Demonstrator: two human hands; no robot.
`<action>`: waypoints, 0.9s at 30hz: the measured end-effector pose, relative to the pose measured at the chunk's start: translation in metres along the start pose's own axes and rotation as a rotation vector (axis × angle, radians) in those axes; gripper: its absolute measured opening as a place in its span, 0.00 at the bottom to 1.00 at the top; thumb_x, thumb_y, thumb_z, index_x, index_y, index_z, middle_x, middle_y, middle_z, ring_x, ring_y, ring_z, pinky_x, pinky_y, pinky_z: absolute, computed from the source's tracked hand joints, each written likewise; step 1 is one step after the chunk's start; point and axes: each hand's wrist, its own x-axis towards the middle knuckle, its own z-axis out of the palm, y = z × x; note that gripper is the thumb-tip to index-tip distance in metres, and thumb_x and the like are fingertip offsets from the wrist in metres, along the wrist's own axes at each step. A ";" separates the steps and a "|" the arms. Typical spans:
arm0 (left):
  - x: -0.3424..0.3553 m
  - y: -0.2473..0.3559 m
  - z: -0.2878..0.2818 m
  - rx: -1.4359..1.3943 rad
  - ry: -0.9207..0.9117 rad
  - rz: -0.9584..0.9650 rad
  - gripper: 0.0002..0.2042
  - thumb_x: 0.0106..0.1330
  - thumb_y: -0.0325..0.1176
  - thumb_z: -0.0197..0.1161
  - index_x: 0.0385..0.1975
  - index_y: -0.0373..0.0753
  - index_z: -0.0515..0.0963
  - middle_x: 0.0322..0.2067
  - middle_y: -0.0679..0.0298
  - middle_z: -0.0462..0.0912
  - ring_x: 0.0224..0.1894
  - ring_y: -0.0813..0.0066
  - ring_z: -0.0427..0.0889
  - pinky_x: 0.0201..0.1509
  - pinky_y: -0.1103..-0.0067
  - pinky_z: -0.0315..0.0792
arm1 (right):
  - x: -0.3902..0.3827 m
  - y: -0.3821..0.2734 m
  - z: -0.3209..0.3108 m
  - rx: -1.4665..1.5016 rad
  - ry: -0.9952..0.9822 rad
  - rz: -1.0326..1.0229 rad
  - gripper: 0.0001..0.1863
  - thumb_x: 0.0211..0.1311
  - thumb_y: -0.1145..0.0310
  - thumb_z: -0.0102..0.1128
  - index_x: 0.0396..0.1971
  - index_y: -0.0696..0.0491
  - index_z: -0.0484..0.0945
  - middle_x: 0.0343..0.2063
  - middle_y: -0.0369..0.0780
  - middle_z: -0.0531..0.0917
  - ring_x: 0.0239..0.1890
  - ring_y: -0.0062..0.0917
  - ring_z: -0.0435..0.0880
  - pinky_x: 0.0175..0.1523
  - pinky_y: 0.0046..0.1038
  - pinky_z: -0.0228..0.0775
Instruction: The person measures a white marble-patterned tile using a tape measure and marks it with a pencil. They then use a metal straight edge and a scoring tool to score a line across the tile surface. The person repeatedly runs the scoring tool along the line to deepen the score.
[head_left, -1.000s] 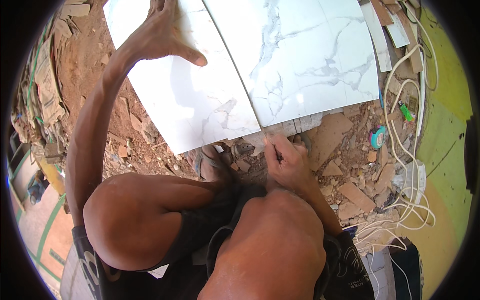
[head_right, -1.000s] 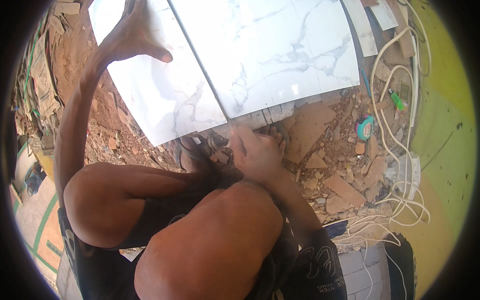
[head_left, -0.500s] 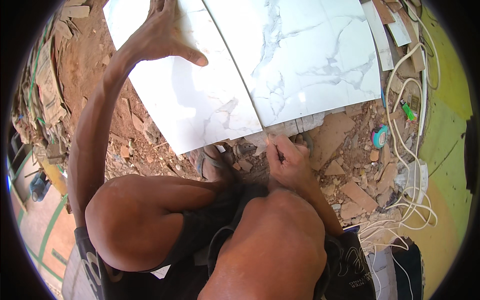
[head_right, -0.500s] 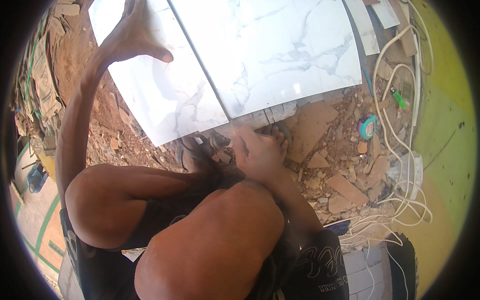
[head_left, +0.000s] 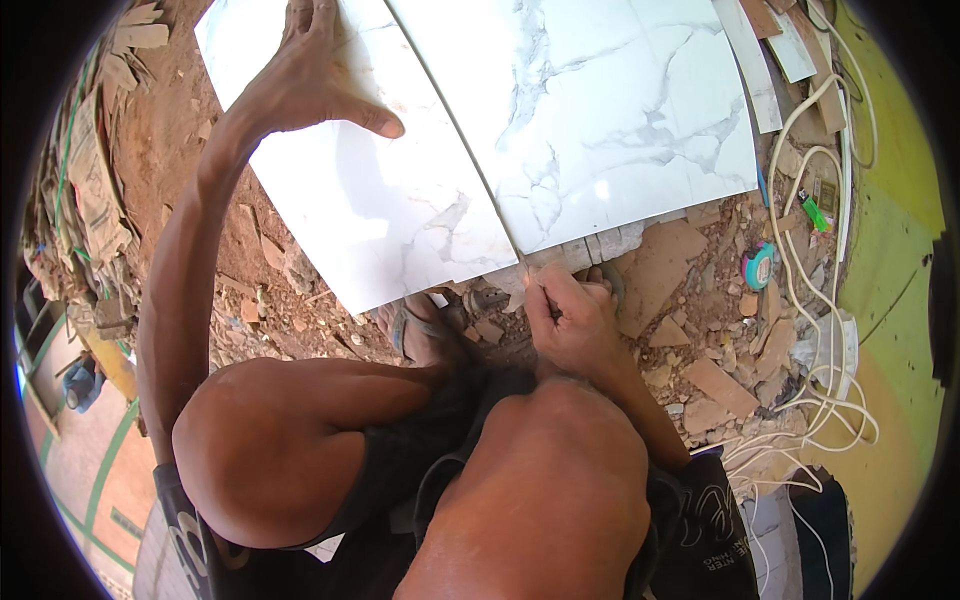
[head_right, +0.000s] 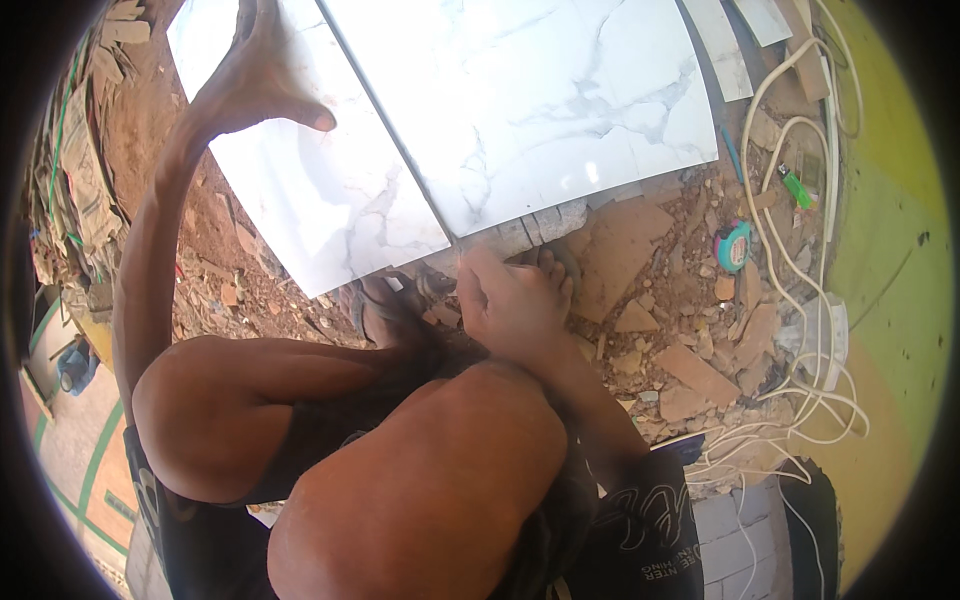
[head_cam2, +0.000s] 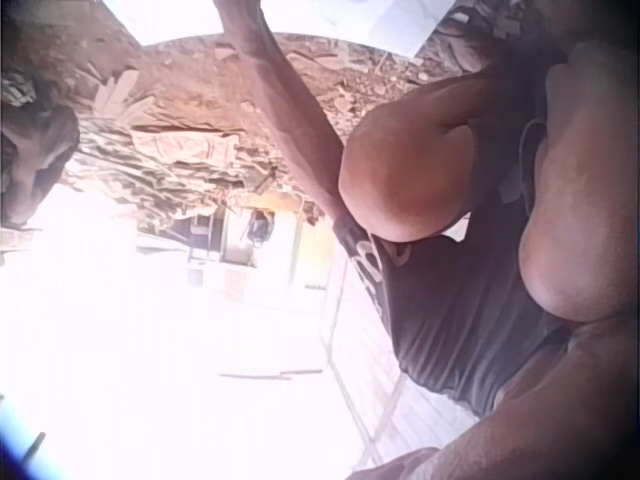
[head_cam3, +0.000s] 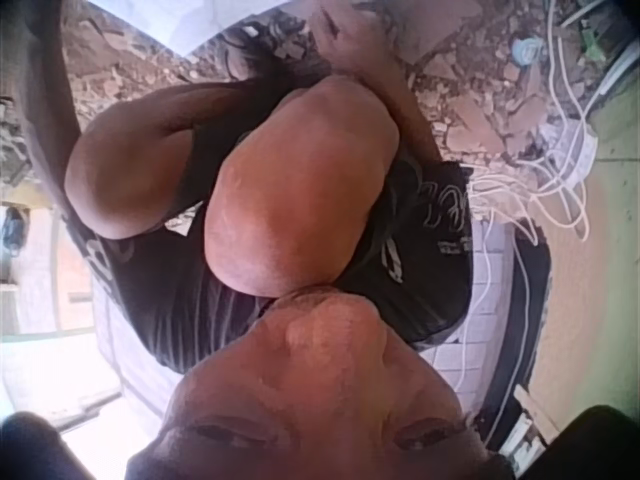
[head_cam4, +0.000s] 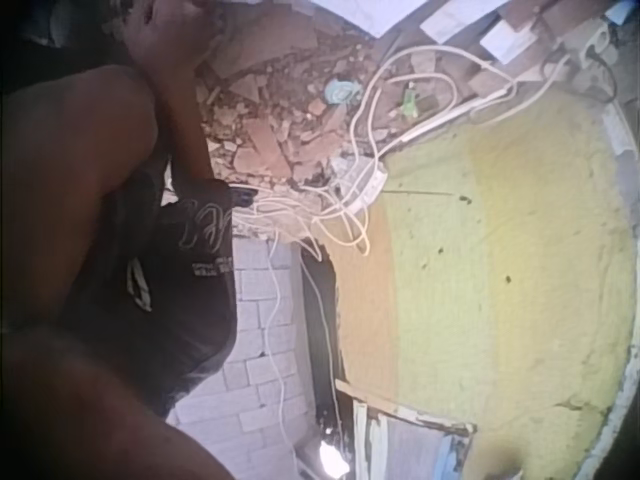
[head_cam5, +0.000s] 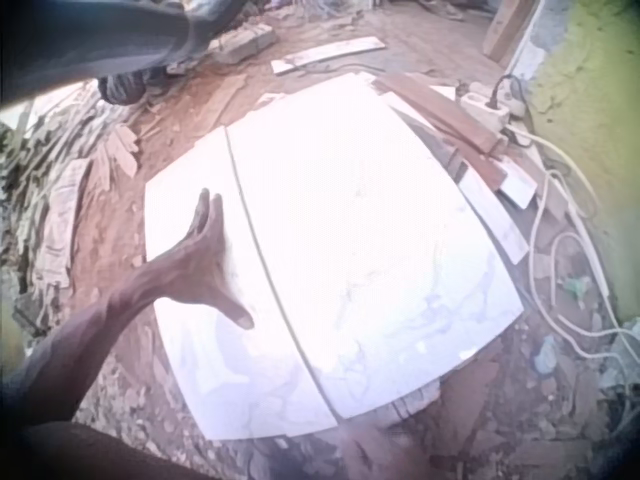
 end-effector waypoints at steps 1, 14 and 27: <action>0.000 0.000 0.000 -0.001 -0.001 0.001 0.91 0.25 0.72 0.84 0.68 0.13 0.20 0.71 0.18 0.22 0.77 0.28 0.19 0.83 0.55 0.32 | -0.001 -0.001 0.000 0.020 -0.017 0.017 0.07 0.68 0.63 0.57 0.30 0.48 0.75 0.16 0.44 0.82 0.26 0.57 0.82 0.44 0.63 0.68; 0.000 0.000 -0.001 -0.003 -0.015 0.010 0.90 0.26 0.71 0.84 0.69 0.16 0.19 0.71 0.19 0.22 0.76 0.26 0.18 0.82 0.51 0.32 | 0.004 -0.003 -0.002 0.015 0.025 -0.042 0.04 0.69 0.67 0.59 0.34 0.49 0.77 0.16 0.44 0.79 0.27 0.50 0.78 0.42 0.53 0.64; 0.000 -0.006 0.005 0.018 -0.009 0.026 0.91 0.25 0.74 0.82 0.69 0.16 0.19 0.72 0.20 0.21 0.77 0.28 0.18 0.83 0.52 0.30 | -0.009 0.011 -0.002 0.044 0.065 -0.150 0.09 0.71 0.67 0.58 0.46 0.52 0.81 0.21 0.46 0.85 0.27 0.46 0.86 0.53 0.61 0.70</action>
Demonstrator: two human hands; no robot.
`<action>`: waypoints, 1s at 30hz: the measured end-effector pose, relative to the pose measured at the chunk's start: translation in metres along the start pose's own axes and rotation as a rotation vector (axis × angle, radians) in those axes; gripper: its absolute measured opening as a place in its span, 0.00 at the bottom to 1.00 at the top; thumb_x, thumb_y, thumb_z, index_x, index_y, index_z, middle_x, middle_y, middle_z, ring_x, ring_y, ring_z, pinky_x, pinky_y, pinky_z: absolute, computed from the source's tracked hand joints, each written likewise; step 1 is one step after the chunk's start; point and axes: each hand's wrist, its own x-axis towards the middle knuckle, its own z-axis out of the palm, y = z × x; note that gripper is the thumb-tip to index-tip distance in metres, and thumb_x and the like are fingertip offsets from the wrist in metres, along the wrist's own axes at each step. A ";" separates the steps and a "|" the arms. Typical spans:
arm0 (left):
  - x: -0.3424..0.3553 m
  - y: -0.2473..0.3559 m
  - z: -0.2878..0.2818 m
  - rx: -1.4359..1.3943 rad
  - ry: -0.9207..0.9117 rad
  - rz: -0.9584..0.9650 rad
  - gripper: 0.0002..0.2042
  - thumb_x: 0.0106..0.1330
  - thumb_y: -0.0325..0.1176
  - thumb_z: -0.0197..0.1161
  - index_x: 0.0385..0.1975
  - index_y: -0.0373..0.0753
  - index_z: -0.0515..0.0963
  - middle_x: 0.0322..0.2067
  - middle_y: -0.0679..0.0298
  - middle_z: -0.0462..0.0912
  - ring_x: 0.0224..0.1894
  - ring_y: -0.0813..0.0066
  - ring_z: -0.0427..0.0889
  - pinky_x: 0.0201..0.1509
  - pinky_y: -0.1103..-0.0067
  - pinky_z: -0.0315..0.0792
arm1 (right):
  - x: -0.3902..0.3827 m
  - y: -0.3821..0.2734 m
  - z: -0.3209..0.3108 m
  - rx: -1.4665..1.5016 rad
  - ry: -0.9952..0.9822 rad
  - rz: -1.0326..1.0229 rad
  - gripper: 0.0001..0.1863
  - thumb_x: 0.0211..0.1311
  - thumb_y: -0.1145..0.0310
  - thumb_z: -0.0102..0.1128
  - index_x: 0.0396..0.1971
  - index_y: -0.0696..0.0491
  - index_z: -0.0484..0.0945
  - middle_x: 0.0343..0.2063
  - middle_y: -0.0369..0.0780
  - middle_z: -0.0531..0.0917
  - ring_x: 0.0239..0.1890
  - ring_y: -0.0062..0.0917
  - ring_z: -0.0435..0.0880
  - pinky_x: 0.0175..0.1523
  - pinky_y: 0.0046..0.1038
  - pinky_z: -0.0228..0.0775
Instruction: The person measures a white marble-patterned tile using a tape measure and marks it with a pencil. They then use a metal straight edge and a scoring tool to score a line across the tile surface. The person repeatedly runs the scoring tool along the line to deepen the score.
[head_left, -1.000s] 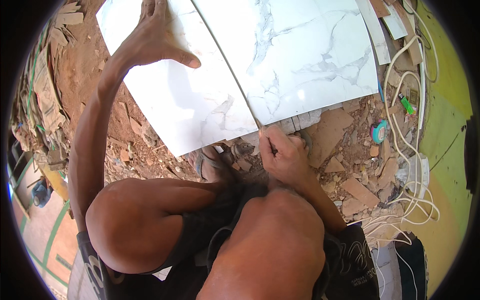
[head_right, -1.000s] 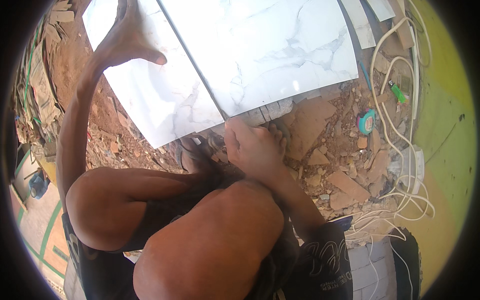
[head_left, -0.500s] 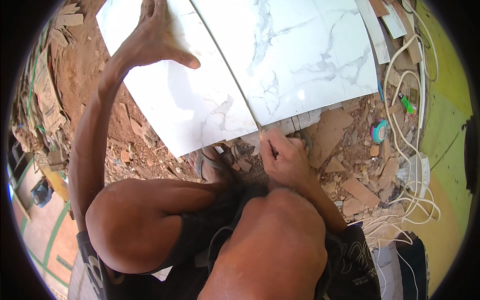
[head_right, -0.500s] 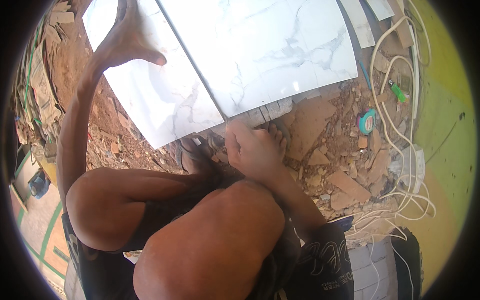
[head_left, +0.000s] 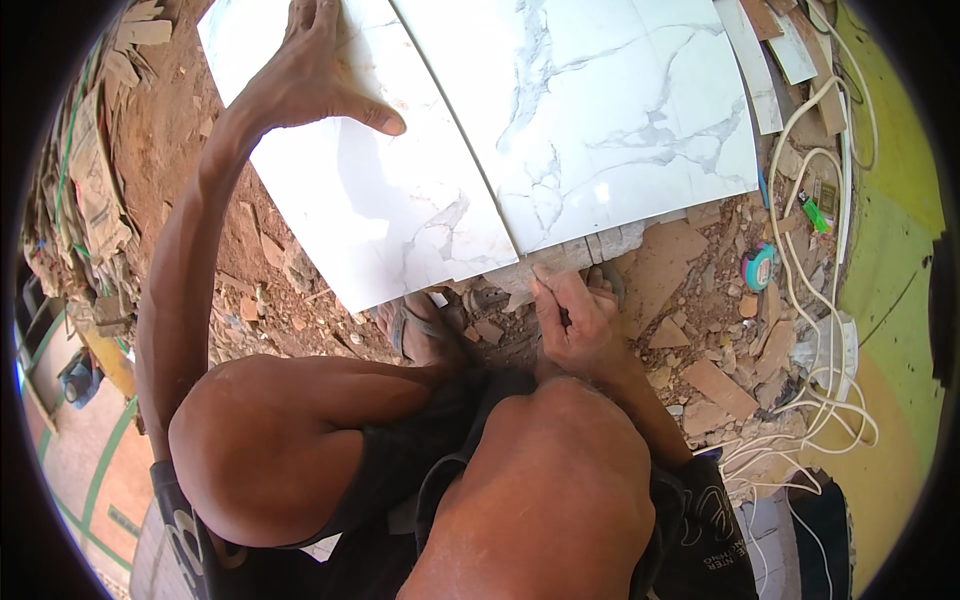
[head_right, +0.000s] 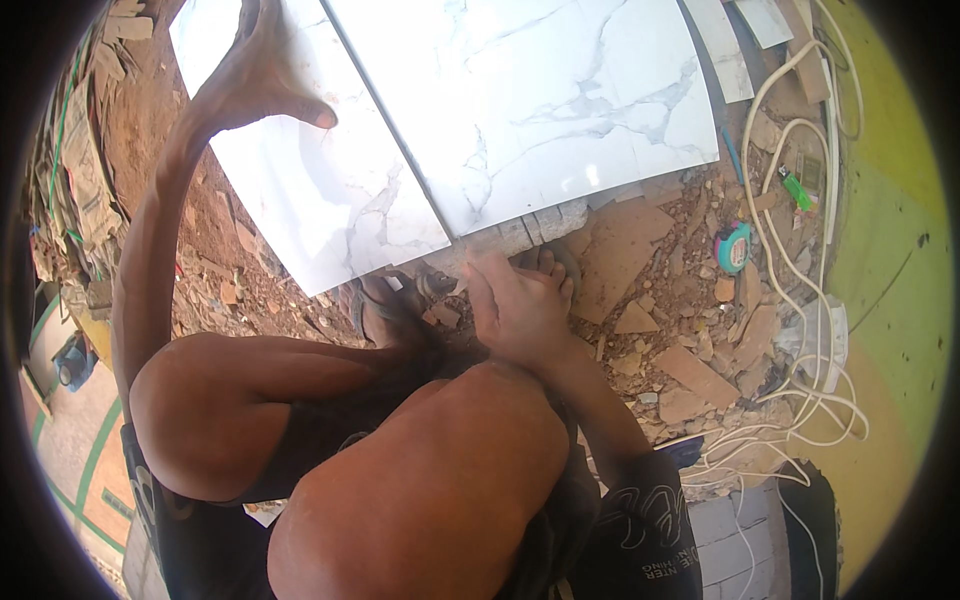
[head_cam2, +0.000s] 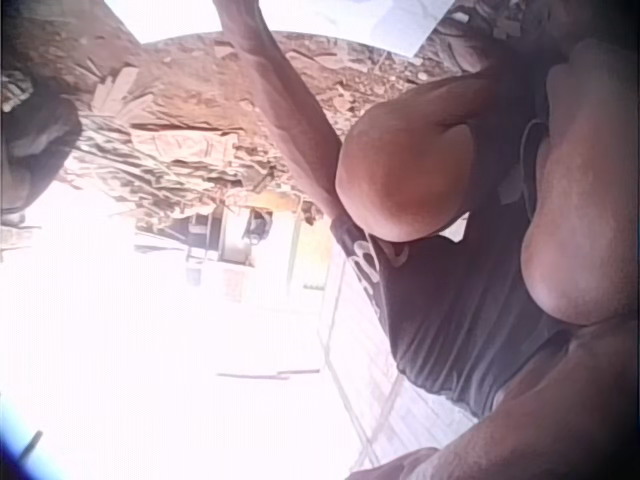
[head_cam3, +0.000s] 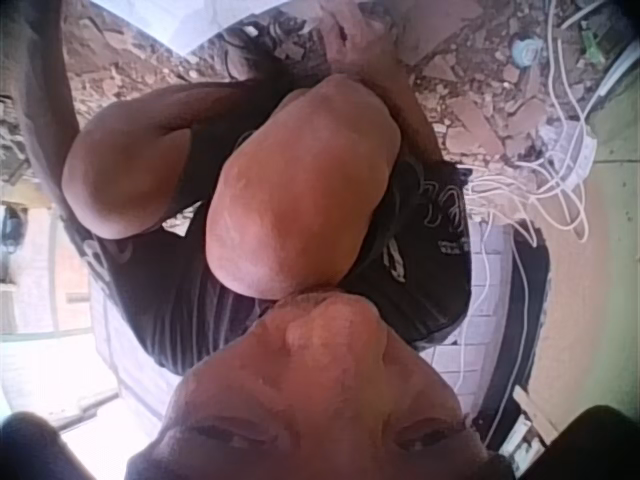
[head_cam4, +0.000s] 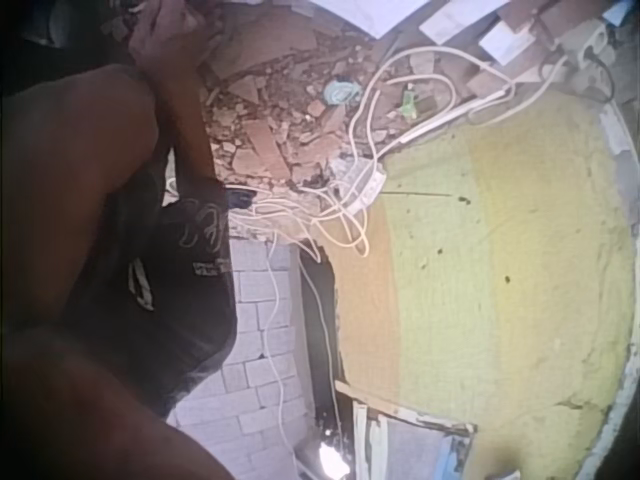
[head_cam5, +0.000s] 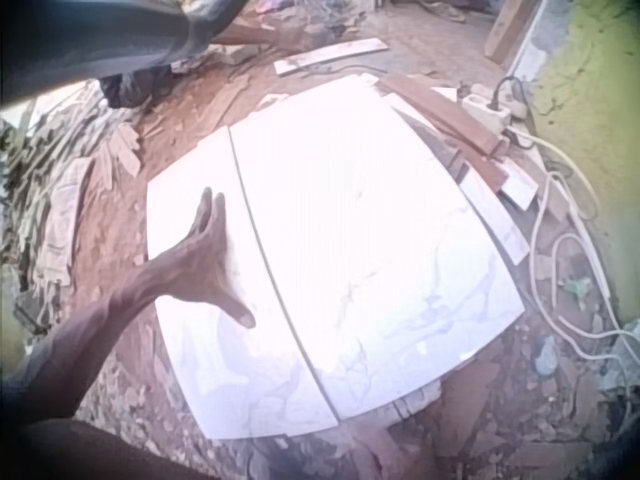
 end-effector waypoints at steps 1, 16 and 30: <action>0.000 0.000 0.001 -0.013 0.007 0.003 0.91 0.25 0.74 0.82 0.69 0.16 0.19 0.72 0.20 0.21 0.77 0.28 0.18 0.83 0.52 0.31 | -0.001 0.002 0.002 0.043 0.013 -0.011 0.09 0.70 0.68 0.59 0.46 0.53 0.81 0.20 0.46 0.85 0.26 0.45 0.86 0.49 0.57 0.72; -0.003 0.002 -0.004 -0.023 -0.006 0.003 0.90 0.26 0.73 0.83 0.70 0.19 0.18 0.72 0.21 0.21 0.76 0.29 0.16 0.82 0.49 0.30 | 0.016 -0.007 0.004 0.105 0.090 -0.247 0.06 0.63 0.82 0.60 0.39 0.60 0.80 0.16 0.44 0.78 0.16 0.32 0.79 0.23 0.32 0.67; 0.001 -0.022 0.034 -0.220 0.294 0.120 0.92 0.16 0.72 0.85 0.73 0.15 0.30 0.73 0.22 0.27 0.78 0.30 0.25 0.80 0.46 0.43 | 0.016 0.005 0.008 -0.023 0.071 -0.335 0.02 0.63 0.84 0.63 0.34 0.63 0.80 0.13 0.42 0.76 0.13 0.24 0.79 0.19 0.28 0.66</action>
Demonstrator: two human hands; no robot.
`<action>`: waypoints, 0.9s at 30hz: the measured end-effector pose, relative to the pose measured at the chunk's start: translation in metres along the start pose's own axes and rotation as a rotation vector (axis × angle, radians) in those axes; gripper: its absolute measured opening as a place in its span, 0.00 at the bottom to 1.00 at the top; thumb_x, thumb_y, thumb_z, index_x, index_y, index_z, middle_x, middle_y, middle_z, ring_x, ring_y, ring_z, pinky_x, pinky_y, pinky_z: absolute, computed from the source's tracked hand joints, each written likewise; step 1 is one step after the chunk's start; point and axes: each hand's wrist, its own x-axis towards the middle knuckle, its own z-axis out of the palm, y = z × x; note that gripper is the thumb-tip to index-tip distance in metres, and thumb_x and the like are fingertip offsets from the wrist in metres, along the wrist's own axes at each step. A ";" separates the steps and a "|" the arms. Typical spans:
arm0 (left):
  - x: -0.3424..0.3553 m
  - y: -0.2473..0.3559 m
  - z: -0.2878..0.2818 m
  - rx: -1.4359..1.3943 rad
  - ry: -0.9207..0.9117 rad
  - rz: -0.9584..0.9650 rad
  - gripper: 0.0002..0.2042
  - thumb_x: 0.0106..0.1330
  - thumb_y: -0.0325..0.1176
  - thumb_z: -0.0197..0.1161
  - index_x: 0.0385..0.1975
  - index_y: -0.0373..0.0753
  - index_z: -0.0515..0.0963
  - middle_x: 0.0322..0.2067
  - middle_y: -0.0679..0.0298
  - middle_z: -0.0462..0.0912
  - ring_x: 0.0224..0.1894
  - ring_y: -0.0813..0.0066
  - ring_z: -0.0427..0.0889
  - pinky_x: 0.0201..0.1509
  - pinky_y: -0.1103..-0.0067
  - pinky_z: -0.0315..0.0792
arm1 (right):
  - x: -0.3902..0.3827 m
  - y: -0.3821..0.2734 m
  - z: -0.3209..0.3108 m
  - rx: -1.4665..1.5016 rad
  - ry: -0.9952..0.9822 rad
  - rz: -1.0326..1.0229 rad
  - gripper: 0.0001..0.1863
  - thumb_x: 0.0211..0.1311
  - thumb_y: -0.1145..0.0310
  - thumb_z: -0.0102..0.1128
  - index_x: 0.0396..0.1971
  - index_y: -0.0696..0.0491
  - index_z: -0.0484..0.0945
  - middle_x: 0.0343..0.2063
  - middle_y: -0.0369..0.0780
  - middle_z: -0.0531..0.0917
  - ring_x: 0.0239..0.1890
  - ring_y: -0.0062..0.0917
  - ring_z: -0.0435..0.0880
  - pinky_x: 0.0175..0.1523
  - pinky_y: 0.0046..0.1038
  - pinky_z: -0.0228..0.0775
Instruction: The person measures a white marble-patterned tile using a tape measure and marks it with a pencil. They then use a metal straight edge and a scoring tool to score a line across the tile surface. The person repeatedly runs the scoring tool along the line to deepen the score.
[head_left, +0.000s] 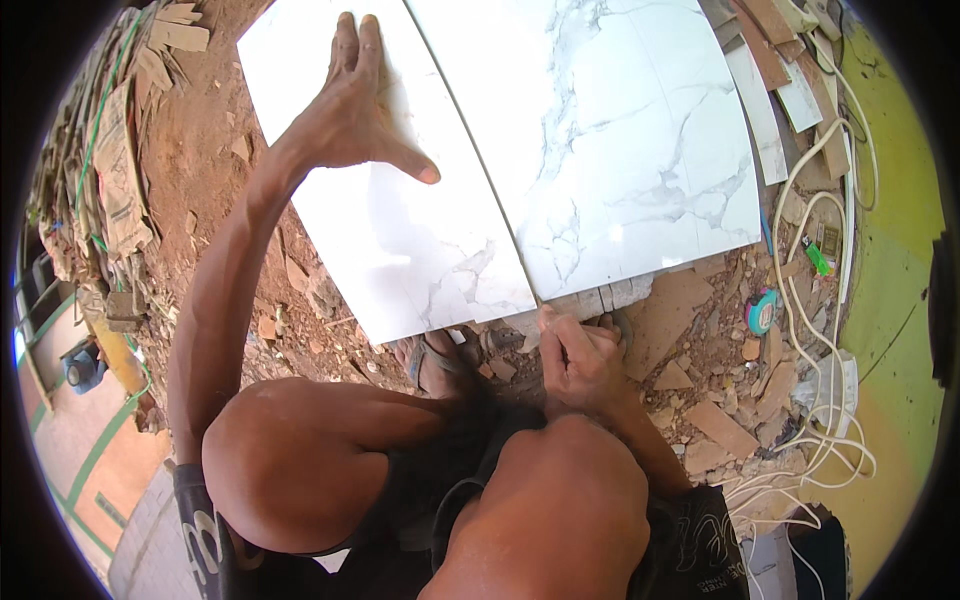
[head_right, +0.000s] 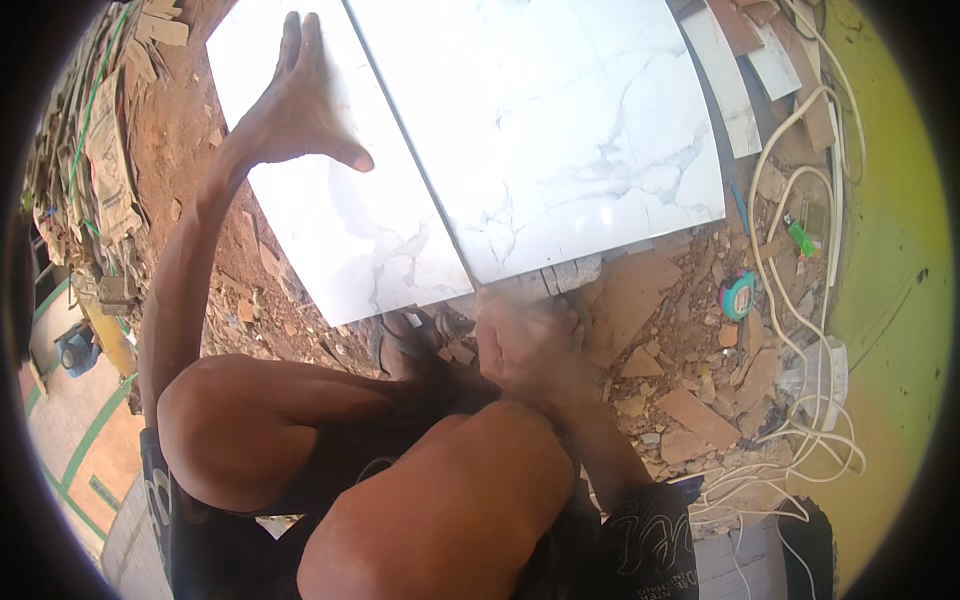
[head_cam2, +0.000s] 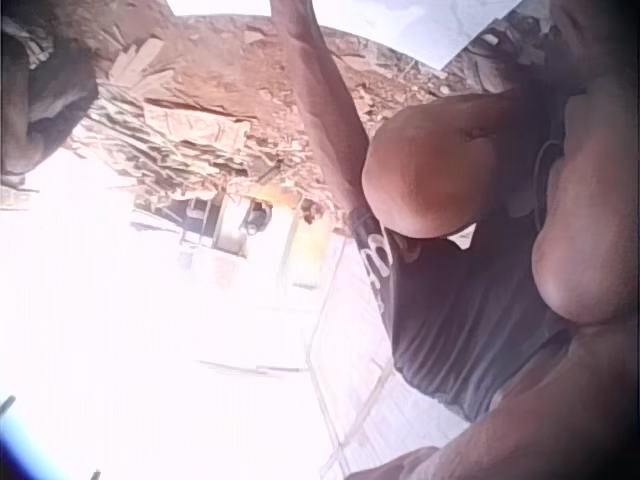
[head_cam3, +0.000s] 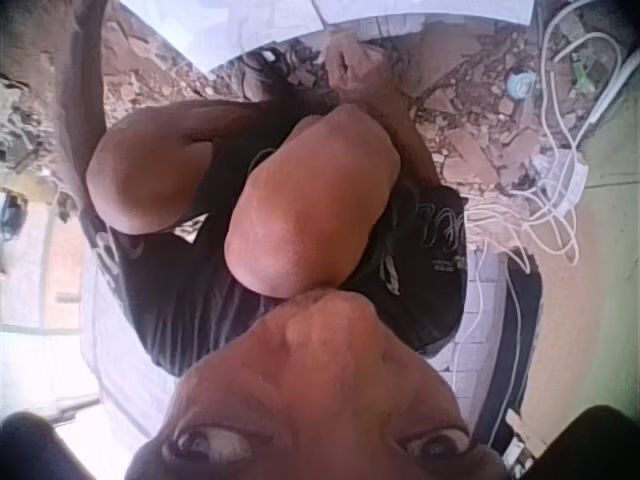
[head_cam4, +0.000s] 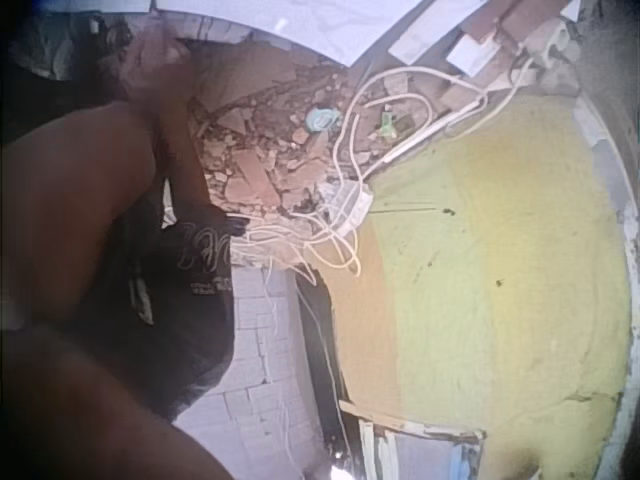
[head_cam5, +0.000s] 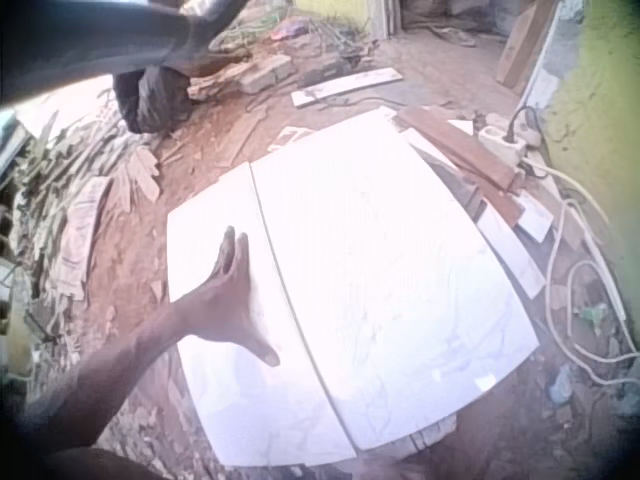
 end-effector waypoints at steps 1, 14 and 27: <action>0.007 0.010 0.003 0.006 -0.030 -0.028 0.92 0.16 0.72 0.85 0.73 0.16 0.30 0.73 0.22 0.26 0.78 0.31 0.24 0.80 0.46 0.41 | -0.003 0.005 0.001 -0.039 0.009 0.000 0.02 0.63 0.84 0.63 0.34 0.64 0.79 0.13 0.42 0.76 0.13 0.24 0.79 0.19 0.28 0.66; 0.002 0.024 -0.018 -0.110 -0.075 -0.107 0.91 0.15 0.61 0.89 0.73 0.18 0.26 0.73 0.24 0.22 0.79 0.31 0.23 0.83 0.56 0.40 | -0.005 -0.006 -0.010 0.043 -0.045 0.165 0.07 0.67 0.78 0.63 0.42 0.60 0.82 0.28 0.53 0.87 0.30 0.44 0.91 0.32 0.36 0.81; 0.004 0.029 -0.023 -0.115 -0.117 -0.150 0.91 0.15 0.60 0.89 0.73 0.18 0.26 0.74 0.25 0.22 0.79 0.32 0.23 0.83 0.56 0.39 | -0.004 -0.004 -0.005 0.064 0.065 0.079 0.02 0.67 0.78 0.62 0.37 0.58 0.82 0.30 0.48 0.88 0.28 0.38 0.90 0.31 0.33 0.81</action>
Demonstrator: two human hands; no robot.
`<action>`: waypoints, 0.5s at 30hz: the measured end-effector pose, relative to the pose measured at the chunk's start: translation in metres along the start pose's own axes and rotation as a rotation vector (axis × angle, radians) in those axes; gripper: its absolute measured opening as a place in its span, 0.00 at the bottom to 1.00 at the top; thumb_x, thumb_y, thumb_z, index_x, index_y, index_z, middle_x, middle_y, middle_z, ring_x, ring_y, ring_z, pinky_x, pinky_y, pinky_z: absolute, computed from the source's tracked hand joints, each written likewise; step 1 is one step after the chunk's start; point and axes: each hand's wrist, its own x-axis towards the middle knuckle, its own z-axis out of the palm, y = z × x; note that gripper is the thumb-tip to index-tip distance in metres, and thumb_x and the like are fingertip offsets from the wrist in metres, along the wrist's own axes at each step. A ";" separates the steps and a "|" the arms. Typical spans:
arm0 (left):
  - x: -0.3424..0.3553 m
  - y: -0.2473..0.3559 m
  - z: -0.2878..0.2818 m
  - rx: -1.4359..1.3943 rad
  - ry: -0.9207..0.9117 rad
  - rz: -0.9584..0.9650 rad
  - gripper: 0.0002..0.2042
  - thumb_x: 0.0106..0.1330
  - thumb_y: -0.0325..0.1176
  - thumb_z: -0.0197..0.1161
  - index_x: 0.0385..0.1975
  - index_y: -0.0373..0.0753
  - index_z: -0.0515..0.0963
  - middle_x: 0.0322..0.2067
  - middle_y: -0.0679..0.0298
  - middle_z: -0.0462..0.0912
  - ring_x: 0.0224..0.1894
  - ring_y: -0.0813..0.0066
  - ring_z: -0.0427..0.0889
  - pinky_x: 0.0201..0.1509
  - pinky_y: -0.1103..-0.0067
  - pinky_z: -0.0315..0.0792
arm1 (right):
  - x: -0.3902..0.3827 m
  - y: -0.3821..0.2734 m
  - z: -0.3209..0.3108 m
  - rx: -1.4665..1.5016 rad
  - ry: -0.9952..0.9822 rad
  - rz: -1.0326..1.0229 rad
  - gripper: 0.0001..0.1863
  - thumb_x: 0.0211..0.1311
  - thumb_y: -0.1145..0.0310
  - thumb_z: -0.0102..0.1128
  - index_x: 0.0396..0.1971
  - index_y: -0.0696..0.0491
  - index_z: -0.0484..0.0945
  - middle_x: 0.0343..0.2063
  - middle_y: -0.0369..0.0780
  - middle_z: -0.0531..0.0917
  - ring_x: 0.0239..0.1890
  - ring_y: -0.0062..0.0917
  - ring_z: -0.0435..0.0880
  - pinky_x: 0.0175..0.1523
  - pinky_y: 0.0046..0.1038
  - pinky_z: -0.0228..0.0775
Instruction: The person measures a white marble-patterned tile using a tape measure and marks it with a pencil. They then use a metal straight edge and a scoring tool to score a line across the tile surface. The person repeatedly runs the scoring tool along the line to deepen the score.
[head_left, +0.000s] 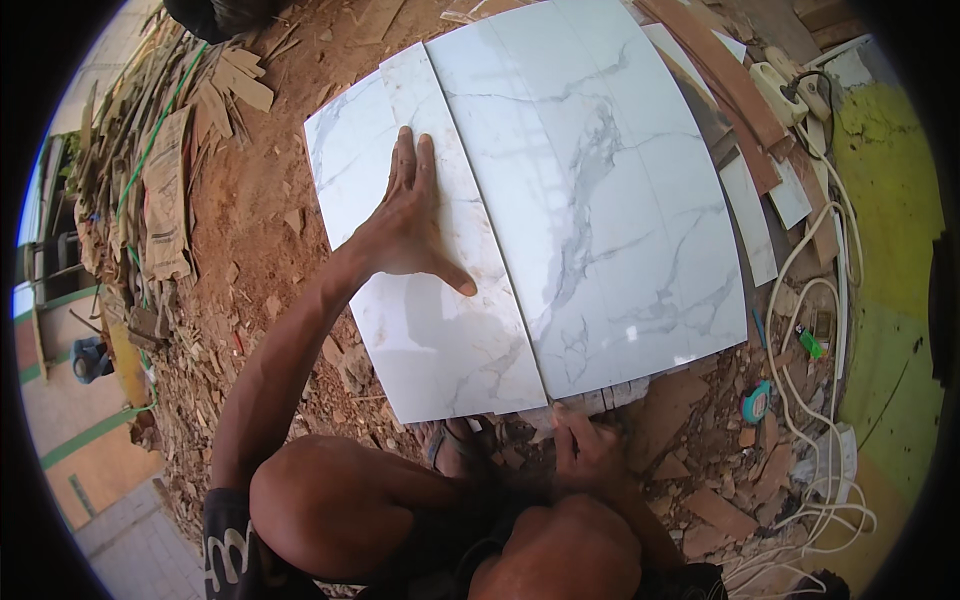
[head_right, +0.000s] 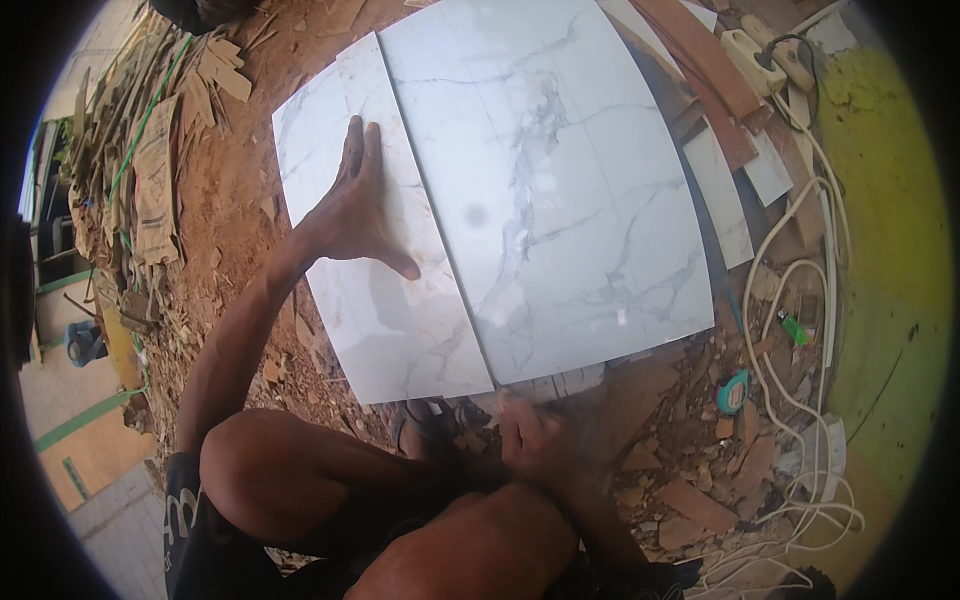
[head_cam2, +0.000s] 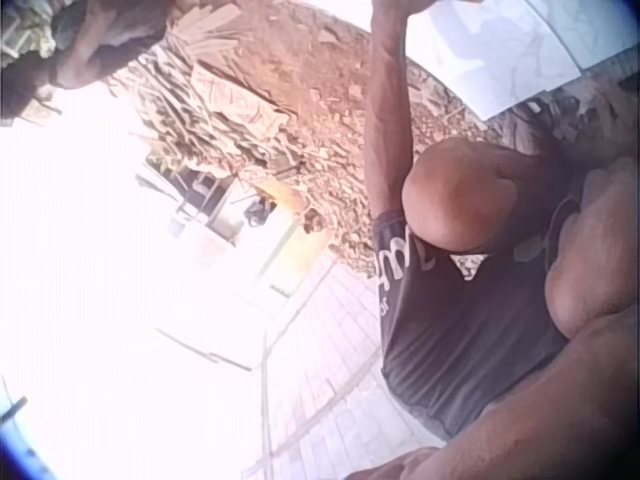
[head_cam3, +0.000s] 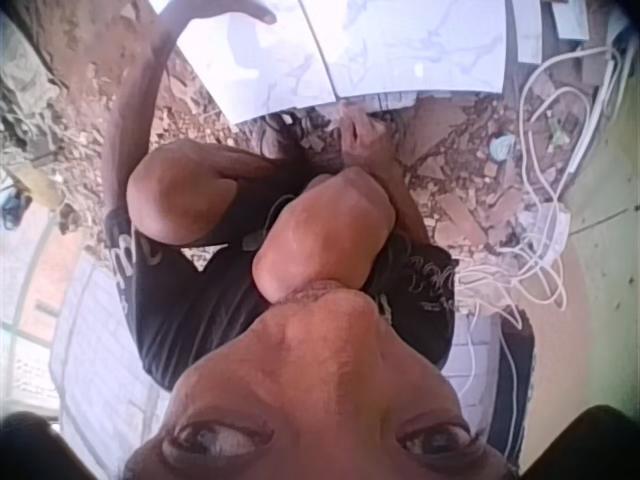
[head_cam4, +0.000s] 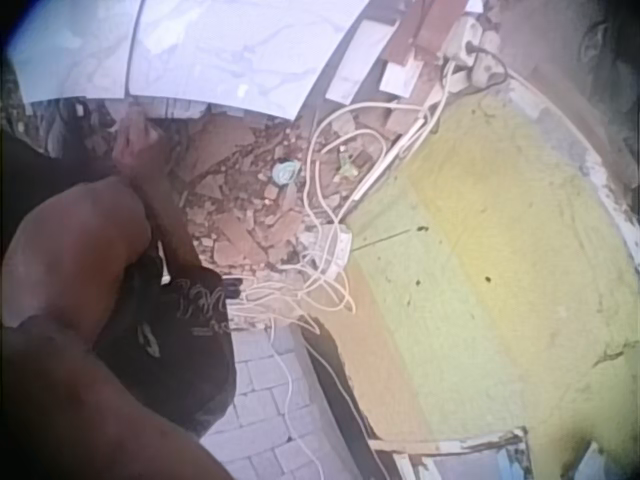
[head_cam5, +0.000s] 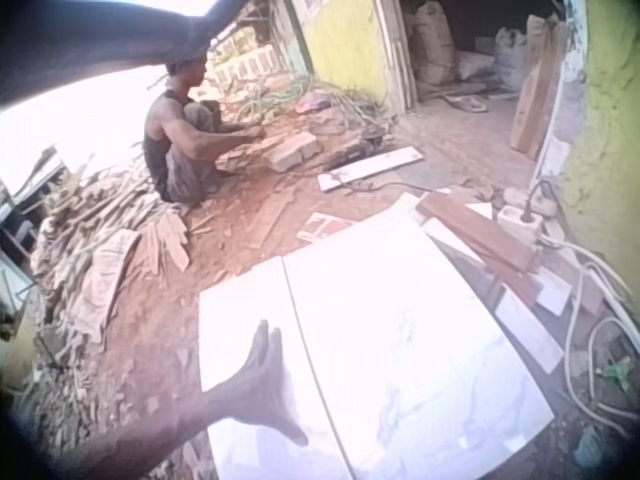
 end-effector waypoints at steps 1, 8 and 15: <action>0.000 0.000 0.000 0.003 -0.002 -0.002 0.91 0.15 0.61 0.89 0.73 0.18 0.26 0.74 0.25 0.22 0.79 0.33 0.23 0.83 0.57 0.39 | 0.001 -0.001 -0.001 -0.009 -0.012 0.007 0.02 0.67 0.78 0.62 0.37 0.57 0.82 0.29 0.48 0.88 0.28 0.38 0.90 0.31 0.33 0.81; 0.000 -0.004 0.002 0.041 -0.004 0.024 0.92 0.16 0.68 0.87 0.73 0.19 0.25 0.74 0.24 0.22 0.79 0.34 0.21 0.83 0.55 0.38 | 0.003 -0.002 0.000 0.000 0.018 0.001 0.02 0.66 0.77 0.63 0.37 0.56 0.82 0.25 0.46 0.87 0.24 0.36 0.89 0.28 0.33 0.79; -0.001 -0.005 0.002 0.050 -0.008 0.016 0.92 0.17 0.68 0.87 0.73 0.20 0.25 0.74 0.25 0.22 0.79 0.34 0.21 0.83 0.54 0.38 | 0.003 -0.001 -0.003 -0.033 -0.015 0.004 0.01 0.66 0.77 0.63 0.35 0.56 0.82 0.21 0.45 0.85 0.22 0.34 0.88 0.26 0.33 0.77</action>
